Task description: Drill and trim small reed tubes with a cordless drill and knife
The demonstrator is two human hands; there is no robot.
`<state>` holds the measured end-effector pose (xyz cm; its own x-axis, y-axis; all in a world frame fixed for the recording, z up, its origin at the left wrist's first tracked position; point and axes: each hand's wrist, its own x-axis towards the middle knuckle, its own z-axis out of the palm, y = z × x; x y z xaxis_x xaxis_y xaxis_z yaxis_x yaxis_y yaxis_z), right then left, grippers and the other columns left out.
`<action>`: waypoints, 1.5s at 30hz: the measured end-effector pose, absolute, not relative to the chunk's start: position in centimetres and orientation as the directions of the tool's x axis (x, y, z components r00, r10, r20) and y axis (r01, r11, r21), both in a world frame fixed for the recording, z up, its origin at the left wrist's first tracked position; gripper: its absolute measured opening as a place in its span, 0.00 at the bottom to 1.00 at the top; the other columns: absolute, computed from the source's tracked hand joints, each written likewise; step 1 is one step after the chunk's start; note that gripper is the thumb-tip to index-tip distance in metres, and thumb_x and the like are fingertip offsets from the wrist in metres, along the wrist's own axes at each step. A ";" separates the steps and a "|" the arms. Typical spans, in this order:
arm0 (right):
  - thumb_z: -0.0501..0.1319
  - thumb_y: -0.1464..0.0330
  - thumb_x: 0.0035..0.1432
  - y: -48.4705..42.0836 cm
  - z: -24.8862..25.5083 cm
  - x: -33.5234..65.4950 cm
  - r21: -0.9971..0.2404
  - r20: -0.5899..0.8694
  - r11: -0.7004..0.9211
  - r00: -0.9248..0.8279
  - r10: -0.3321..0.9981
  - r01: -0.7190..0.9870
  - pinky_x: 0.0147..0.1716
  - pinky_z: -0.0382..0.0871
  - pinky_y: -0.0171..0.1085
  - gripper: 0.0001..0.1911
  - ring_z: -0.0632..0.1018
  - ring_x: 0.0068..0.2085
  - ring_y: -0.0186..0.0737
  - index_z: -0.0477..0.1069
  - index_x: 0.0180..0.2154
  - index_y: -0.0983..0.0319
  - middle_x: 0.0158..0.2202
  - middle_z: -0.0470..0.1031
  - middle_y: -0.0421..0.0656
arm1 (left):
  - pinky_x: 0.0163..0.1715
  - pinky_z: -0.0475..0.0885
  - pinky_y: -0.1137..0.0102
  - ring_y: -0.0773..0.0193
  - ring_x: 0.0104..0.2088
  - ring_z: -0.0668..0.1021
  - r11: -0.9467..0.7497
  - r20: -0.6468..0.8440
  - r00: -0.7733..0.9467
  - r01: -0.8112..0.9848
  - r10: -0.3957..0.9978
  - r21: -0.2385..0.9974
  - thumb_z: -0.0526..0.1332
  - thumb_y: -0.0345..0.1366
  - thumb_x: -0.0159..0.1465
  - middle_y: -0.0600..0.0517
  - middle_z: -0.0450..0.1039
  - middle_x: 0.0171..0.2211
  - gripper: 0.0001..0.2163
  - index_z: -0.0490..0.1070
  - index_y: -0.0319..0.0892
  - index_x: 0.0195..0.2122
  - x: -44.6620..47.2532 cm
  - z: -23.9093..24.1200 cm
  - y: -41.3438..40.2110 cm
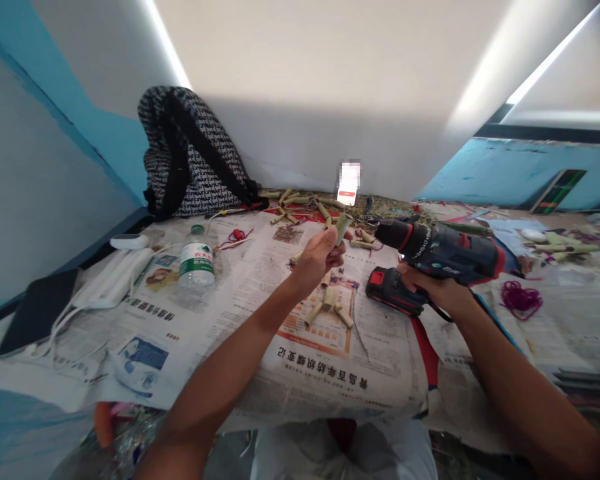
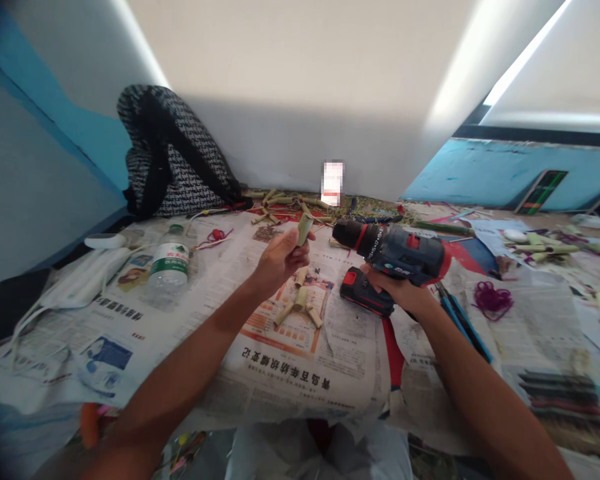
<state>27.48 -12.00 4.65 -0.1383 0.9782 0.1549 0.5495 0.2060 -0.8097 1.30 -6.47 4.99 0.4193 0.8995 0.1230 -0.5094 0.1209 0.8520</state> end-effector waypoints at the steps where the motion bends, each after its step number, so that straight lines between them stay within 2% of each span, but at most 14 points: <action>1: 0.62 0.36 0.62 -12.0 4.5 27.6 -0.805 0.163 0.212 -0.138 0.977 0.554 0.38 0.65 0.46 0.37 0.66 0.26 0.40 0.59 0.18 0.57 0.21 0.64 0.41 | 0.25 0.58 0.78 0.72 0.24 0.56 0.116 0.135 0.428 -0.510 0.894 0.852 0.66 0.51 0.72 0.59 0.52 0.24 0.19 0.75 0.37 0.39 1.3 5.0 -6.5; 13: 0.62 0.38 0.64 -11.5 4.0 28.3 -0.821 0.102 0.169 -0.151 0.983 0.546 0.42 0.65 0.46 0.35 0.66 0.27 0.39 0.59 0.20 0.57 0.22 0.64 0.40 | 0.26 0.60 0.77 0.72 0.25 0.57 0.117 0.147 0.453 -0.504 0.880 0.856 0.68 0.52 0.69 0.59 0.53 0.25 0.19 0.76 0.36 0.39 1.2 4.5 -6.5; 21: 0.64 0.38 0.62 -11.8 4.1 28.0 -0.800 0.157 0.198 -0.120 0.980 0.566 0.37 0.65 0.46 0.36 0.66 0.26 0.40 0.60 0.18 0.56 0.21 0.65 0.40 | 0.25 0.60 0.77 0.72 0.25 0.57 0.123 0.121 0.430 -0.497 0.895 0.859 0.67 0.52 0.71 0.58 0.52 0.25 0.19 0.76 0.37 0.39 1.2 5.0 -6.6; 30: 0.61 0.38 0.65 -11.6 3.9 28.2 -0.789 0.149 0.222 -0.173 0.974 0.573 0.39 0.65 0.46 0.36 0.66 0.26 0.38 0.59 0.19 0.57 0.21 0.64 0.40 | 0.27 0.61 0.76 0.71 0.25 0.57 0.109 0.150 0.446 -0.504 0.882 0.857 0.67 0.52 0.70 0.58 0.53 0.26 0.19 0.76 0.37 0.39 1.2 4.5 -6.5; 45: 0.62 0.36 0.62 -11.8 4.1 28.0 -0.797 0.130 0.177 -0.121 0.984 0.578 0.38 0.64 0.45 0.37 0.66 0.26 0.39 0.60 0.19 0.57 0.21 0.64 0.40 | 0.27 0.61 0.77 0.72 0.25 0.57 0.120 0.150 0.447 -0.520 0.882 0.846 0.68 0.50 0.70 0.58 0.53 0.26 0.18 0.75 0.36 0.38 1.1 4.5 -6.5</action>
<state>28.00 -11.82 4.12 -0.1213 0.9840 0.1303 0.5775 0.1767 -0.7970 1.13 -6.48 4.48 0.4473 0.8817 0.1499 -0.5198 0.1199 0.8459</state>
